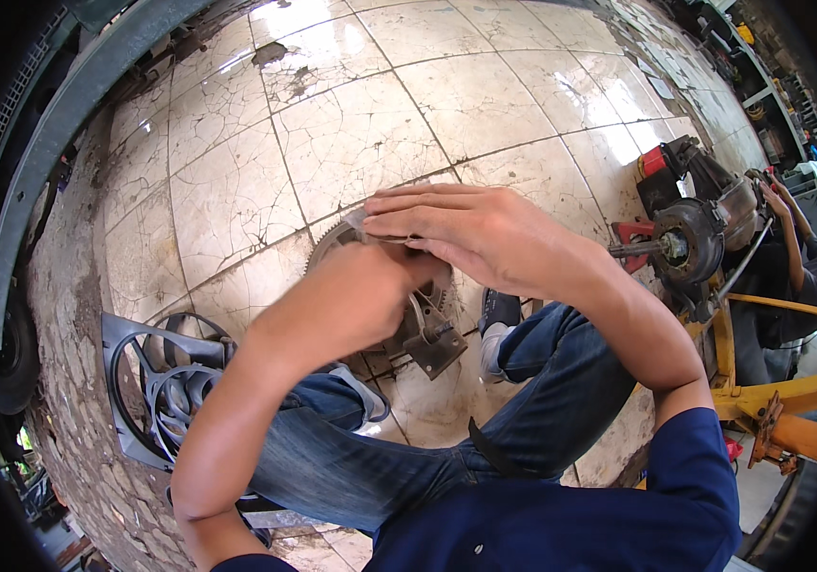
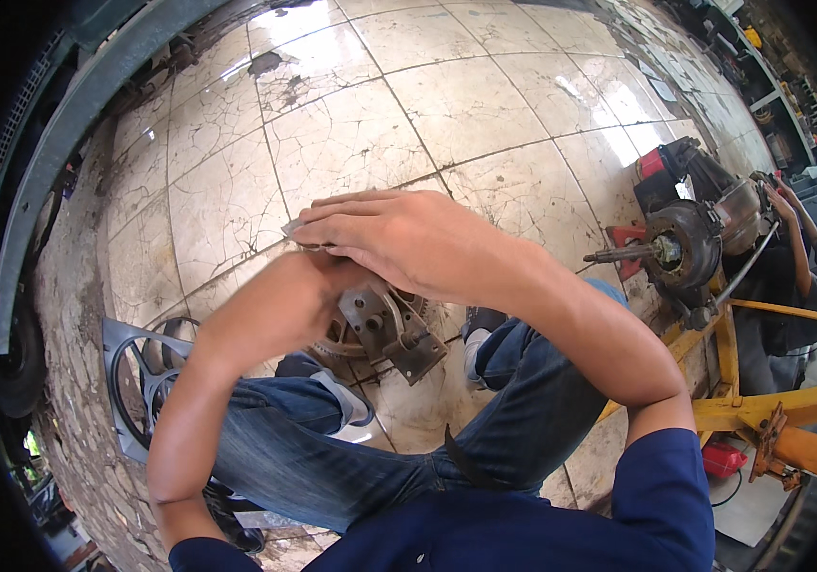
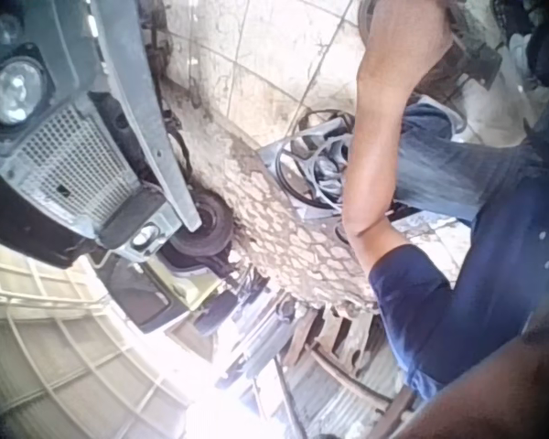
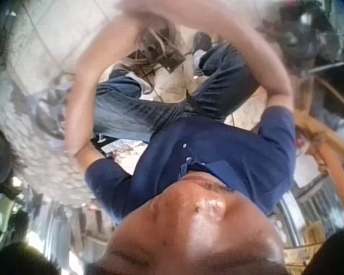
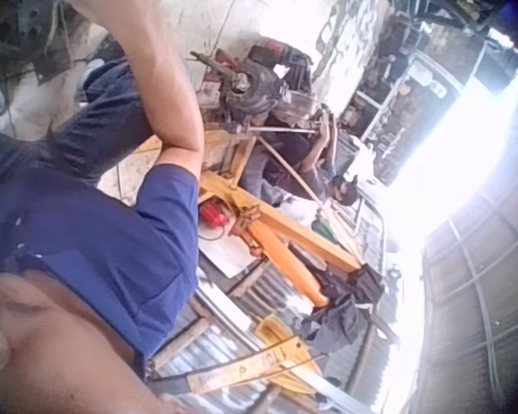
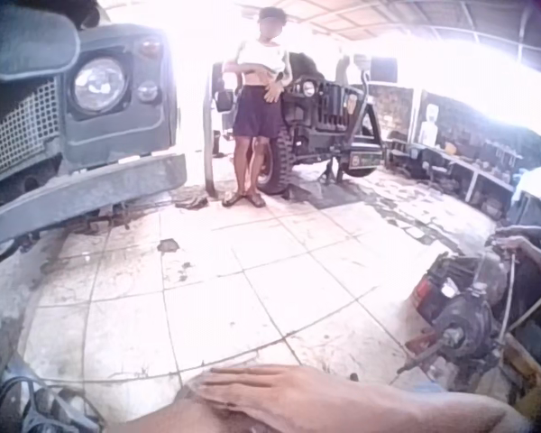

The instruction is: The person sits on the workshop floor and uses a piece of sandpaper to smooth the surfaces of a metal gear and a smaller cylindrical metal part. They repeatedly rub the sandpaper over the gear's teeth and the cylinder's edges.

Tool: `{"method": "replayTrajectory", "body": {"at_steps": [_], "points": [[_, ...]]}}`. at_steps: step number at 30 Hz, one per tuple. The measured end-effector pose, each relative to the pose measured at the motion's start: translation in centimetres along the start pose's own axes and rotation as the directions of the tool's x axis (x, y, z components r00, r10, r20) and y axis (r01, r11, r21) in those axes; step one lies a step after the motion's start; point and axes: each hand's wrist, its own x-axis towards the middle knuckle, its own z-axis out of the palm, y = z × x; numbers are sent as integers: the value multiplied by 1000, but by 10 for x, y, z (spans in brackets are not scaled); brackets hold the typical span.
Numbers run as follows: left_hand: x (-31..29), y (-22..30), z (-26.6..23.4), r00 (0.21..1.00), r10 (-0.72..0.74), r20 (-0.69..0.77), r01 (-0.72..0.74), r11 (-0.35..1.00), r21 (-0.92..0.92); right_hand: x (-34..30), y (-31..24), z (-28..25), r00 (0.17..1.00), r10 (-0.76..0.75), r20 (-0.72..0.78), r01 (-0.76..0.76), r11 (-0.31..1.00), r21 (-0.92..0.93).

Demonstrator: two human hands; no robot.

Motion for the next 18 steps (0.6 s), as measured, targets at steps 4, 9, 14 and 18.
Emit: {"method": "replayTrajectory", "body": {"at_steps": [4,9,14,18], "points": [[-1,-7,-4,995,35,-89,-34,999,14,1,-1,-3,997,-37,-63,30,994,-103],[2,-15,-4,958,166,-234,-132,979,154,-2,0,-7,993,-84,-87,68,983,-170],[5,1,2,997,74,-14,-75,996,-55,6,-5,-19,967,255,10,-253,962,-100],[-1,7,-2,997,56,52,-51,995,-91,-3,-7,-24,983,145,116,-131,984,-121]]}}
